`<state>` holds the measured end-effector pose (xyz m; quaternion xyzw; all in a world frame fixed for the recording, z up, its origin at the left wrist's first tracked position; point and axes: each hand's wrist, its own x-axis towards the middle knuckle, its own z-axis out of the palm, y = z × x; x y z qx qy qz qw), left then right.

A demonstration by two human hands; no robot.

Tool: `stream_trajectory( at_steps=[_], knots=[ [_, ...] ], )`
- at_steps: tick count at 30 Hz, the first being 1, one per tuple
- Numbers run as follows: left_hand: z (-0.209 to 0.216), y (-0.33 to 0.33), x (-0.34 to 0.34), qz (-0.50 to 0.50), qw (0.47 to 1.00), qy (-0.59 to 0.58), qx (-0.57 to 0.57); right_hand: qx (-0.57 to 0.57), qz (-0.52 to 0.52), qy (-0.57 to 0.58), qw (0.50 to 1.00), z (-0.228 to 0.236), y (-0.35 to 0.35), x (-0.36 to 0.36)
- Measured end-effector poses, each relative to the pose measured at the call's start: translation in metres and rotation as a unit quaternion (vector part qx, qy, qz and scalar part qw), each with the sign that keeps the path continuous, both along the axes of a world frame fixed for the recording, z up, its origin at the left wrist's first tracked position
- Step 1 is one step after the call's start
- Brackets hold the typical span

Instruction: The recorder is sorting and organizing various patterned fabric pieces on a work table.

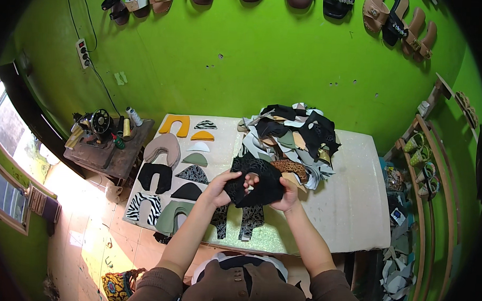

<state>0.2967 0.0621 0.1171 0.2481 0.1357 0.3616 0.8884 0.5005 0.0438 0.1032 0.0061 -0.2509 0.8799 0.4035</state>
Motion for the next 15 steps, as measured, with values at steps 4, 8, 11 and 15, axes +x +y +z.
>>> stream_trajectory(
  at_steps=[4, 8, 11, 15],
  knots=[
    [0.011, -0.018, 0.004, 0.039, 0.992, -0.074, -0.091, -0.039, -0.023, 0.087, 0.995, -0.021, -0.002, 0.005],
    [-0.017, -0.029, -0.002, 0.048, 0.987, -0.107, -0.114, -0.042, -0.019, 0.087, 0.995, -0.024, -0.002, 0.01],
    [-0.028, -0.035, -0.005, 0.083, 0.973, -0.165, -0.141, -0.047, -0.006, 0.045, 0.998, -0.017, -0.004, 0.007],
    [-0.041, -0.044, -0.008, 0.123, 0.952, -0.209, -0.185, -0.096, 0.022, -0.036, 0.995, -0.022, -0.006, -0.004]
  ],
)
